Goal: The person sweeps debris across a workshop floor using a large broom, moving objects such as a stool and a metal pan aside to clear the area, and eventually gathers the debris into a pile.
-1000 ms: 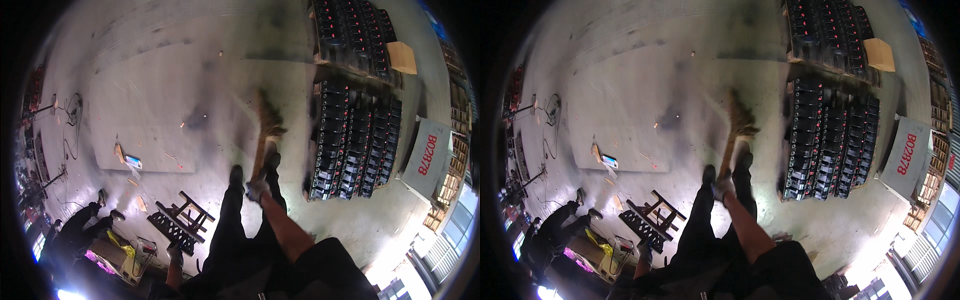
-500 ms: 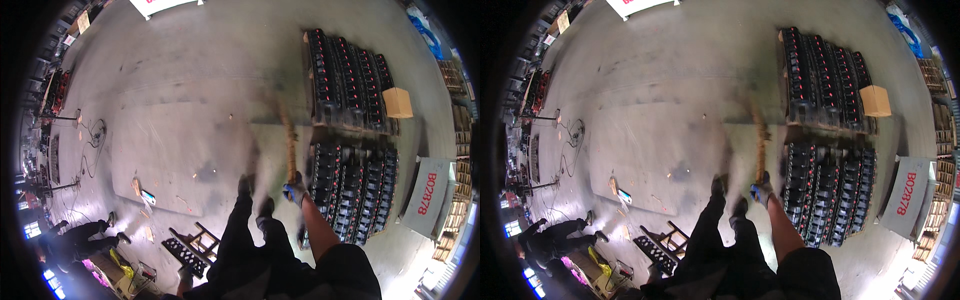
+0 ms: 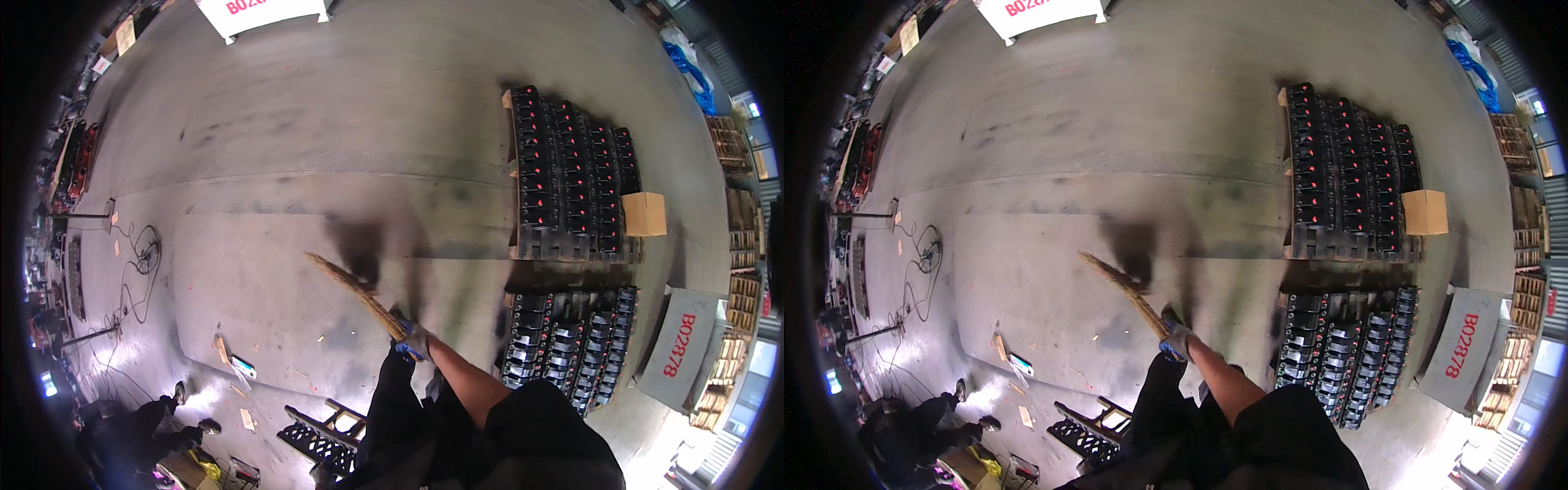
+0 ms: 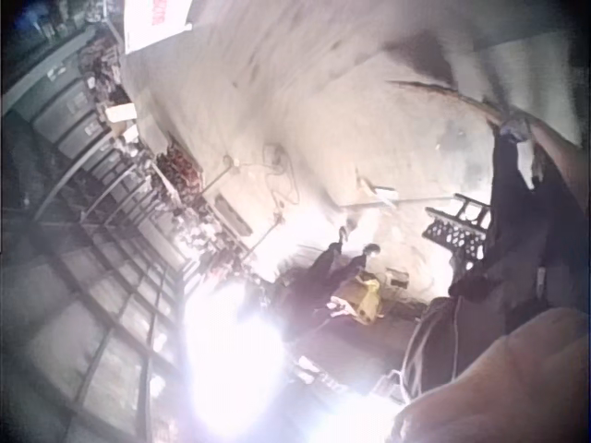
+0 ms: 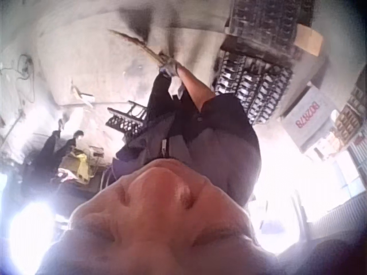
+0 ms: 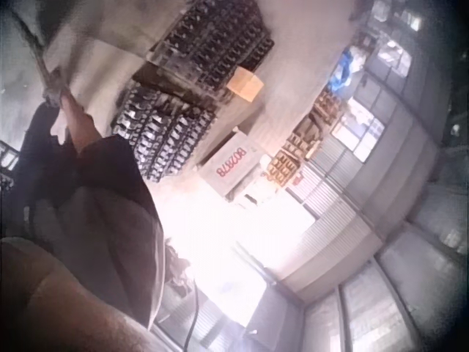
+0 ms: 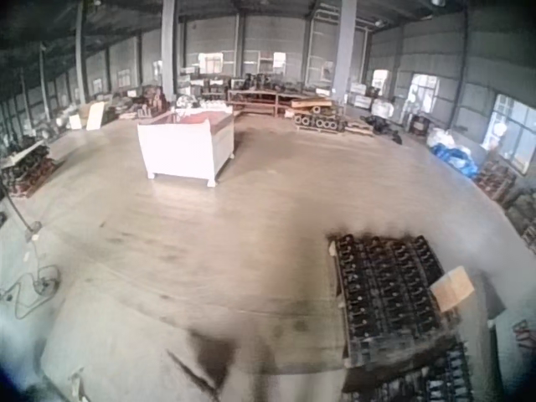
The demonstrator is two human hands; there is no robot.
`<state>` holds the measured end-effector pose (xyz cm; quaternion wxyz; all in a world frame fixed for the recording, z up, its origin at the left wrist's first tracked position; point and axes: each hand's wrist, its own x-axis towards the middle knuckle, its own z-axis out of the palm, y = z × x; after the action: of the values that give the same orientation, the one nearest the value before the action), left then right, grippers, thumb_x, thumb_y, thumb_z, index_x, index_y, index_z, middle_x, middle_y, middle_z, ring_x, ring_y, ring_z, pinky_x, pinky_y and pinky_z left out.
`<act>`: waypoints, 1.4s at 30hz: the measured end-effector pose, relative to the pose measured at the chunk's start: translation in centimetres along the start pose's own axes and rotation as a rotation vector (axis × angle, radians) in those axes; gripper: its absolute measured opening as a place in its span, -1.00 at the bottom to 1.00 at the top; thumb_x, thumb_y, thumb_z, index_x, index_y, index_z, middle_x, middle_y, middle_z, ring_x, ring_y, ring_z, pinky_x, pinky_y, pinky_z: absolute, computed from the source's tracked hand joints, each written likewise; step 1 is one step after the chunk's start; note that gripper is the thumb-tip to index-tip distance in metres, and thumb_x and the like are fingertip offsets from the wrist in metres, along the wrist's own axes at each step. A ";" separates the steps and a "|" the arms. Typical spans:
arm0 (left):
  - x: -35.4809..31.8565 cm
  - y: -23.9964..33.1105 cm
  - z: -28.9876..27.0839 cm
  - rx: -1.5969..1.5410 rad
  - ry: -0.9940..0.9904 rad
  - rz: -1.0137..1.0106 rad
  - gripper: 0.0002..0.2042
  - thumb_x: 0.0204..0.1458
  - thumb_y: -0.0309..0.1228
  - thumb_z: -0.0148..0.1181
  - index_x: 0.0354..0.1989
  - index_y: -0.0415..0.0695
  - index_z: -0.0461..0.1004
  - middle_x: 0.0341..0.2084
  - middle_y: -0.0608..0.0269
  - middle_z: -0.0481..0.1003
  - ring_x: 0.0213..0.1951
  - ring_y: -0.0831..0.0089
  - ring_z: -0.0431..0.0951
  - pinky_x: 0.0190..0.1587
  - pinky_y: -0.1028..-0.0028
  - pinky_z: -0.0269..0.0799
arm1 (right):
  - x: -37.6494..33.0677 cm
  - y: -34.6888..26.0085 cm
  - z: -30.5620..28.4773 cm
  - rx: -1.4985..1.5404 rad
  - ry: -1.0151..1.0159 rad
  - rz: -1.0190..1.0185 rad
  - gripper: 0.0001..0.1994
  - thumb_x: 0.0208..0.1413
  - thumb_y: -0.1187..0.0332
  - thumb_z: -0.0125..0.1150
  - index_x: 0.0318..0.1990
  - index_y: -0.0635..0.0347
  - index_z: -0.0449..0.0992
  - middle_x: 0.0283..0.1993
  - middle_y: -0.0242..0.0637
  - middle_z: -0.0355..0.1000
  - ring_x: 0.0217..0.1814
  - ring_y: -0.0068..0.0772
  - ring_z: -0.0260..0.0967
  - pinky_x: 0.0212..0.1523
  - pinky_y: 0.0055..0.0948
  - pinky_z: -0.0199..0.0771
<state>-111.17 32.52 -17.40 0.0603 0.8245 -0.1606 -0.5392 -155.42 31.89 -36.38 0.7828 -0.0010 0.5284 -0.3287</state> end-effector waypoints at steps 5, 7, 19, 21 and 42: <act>-1.6 5.0 2.5 -0.014 -0.028 0.037 -0.69 -0.08 -0.39 0.10 -0.13 -0.21 0.39 -0.28 0.16 0.47 -0.37 0.33 0.51 -0.41 0.38 0.44 | -5.4 -6.3 -5.5 -0.009 0.353 -0.355 -0.42 -0.25 0.55 0.20 0.05 -0.03 0.27 -0.41 -0.36 0.35 -0.55 -0.47 0.25 -0.62 -0.47 0.29; -2.2 7.0 4.3 -0.022 -0.042 0.052 -0.69 -0.07 -0.39 0.09 -0.13 -0.22 0.39 -0.28 0.16 0.47 -0.37 0.32 0.51 -0.40 0.38 0.44 | -11.7 -14.2 -7.4 0.243 0.436 -0.432 -0.46 -0.21 0.53 0.19 0.02 -0.04 0.24 -0.41 -0.36 0.33 -0.56 -0.45 0.24 -0.64 -0.45 0.30; -11.1 18.3 19.5 -0.137 0.013 0.003 -0.70 0.00 -0.36 0.01 -0.11 -0.24 0.36 -0.26 0.13 0.46 -0.37 0.29 0.52 -0.36 0.35 0.46 | -2.3 -31.0 -23.6 0.296 0.607 -0.127 -0.80 -0.13 0.46 0.13 -0.35 0.01 0.25 -0.63 -0.35 0.19 -0.72 -0.37 0.18 -0.76 -0.42 0.20; -13.4 19.9 22.5 -0.194 0.014 -0.023 -0.70 0.01 -0.35 0.00 -0.10 -0.24 0.36 -0.26 0.13 0.46 -0.37 0.28 0.52 -0.35 0.35 0.46 | -3.4 -33.0 -18.4 0.227 0.450 -0.070 -0.84 -0.12 0.41 0.14 -0.37 0.02 0.28 -0.66 -0.36 0.19 -0.70 -0.36 0.22 -0.76 -0.43 0.18; -11.0 40.5 47.1 -0.350 -0.015 0.037 -0.69 -0.09 -0.56 0.07 -0.13 -0.40 0.34 -0.26 0.00 0.46 -0.28 0.20 0.53 -0.29 0.35 0.50 | 1.9 -69.0 -51.0 0.421 0.685 -0.367 -0.89 -0.10 0.41 0.11 -0.49 -0.01 0.29 -0.62 -0.41 0.21 -0.67 -0.50 0.20 -0.69 -0.55 0.29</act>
<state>-166.07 1.48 -16.17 0.2117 0.7942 -0.0800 -0.5639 -232.63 -5.54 -36.43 0.4743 0.1735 0.6698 -0.5443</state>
